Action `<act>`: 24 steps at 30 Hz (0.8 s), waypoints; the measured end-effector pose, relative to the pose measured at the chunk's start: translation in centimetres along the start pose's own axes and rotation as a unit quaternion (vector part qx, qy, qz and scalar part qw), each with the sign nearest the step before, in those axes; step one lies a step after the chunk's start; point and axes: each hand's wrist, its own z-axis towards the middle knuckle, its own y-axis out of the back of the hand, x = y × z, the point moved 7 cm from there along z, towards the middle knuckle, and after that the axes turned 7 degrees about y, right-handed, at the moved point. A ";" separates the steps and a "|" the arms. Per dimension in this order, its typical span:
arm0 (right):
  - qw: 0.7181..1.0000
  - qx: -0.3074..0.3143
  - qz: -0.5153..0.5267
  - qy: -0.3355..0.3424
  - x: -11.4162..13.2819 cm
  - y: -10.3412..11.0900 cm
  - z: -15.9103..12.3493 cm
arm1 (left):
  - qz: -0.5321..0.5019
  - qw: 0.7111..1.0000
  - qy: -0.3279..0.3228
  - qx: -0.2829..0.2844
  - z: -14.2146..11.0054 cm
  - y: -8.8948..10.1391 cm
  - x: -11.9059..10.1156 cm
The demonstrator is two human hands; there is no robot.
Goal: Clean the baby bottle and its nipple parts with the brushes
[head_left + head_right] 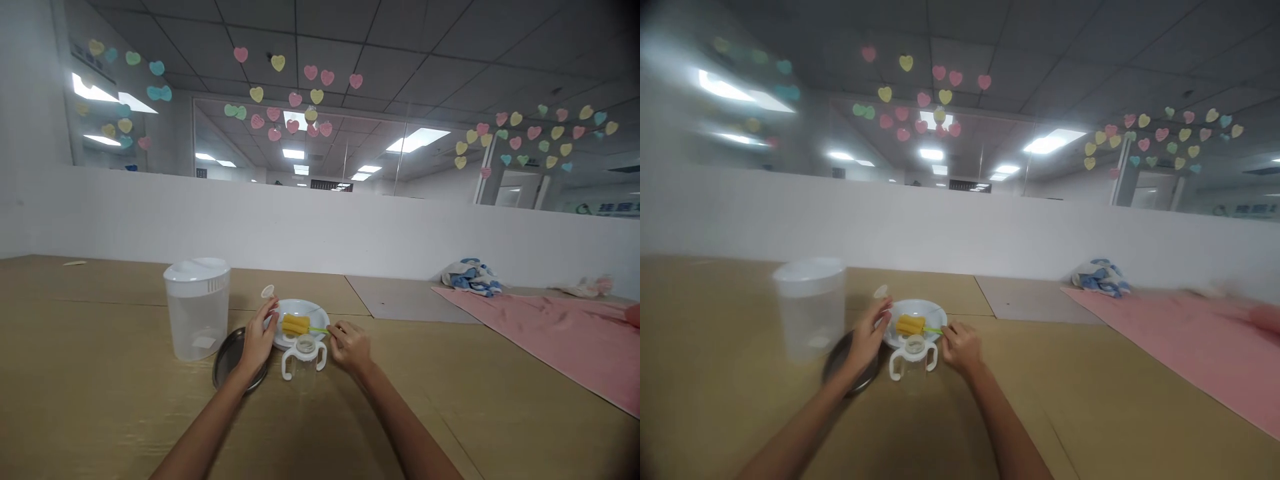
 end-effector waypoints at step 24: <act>0.995 -0.067 -0.021 -0.070 -1.3 -0.3 -0.5 | 0.153 0.967 -0.122 -0.162 -2.1 2.3 -3.1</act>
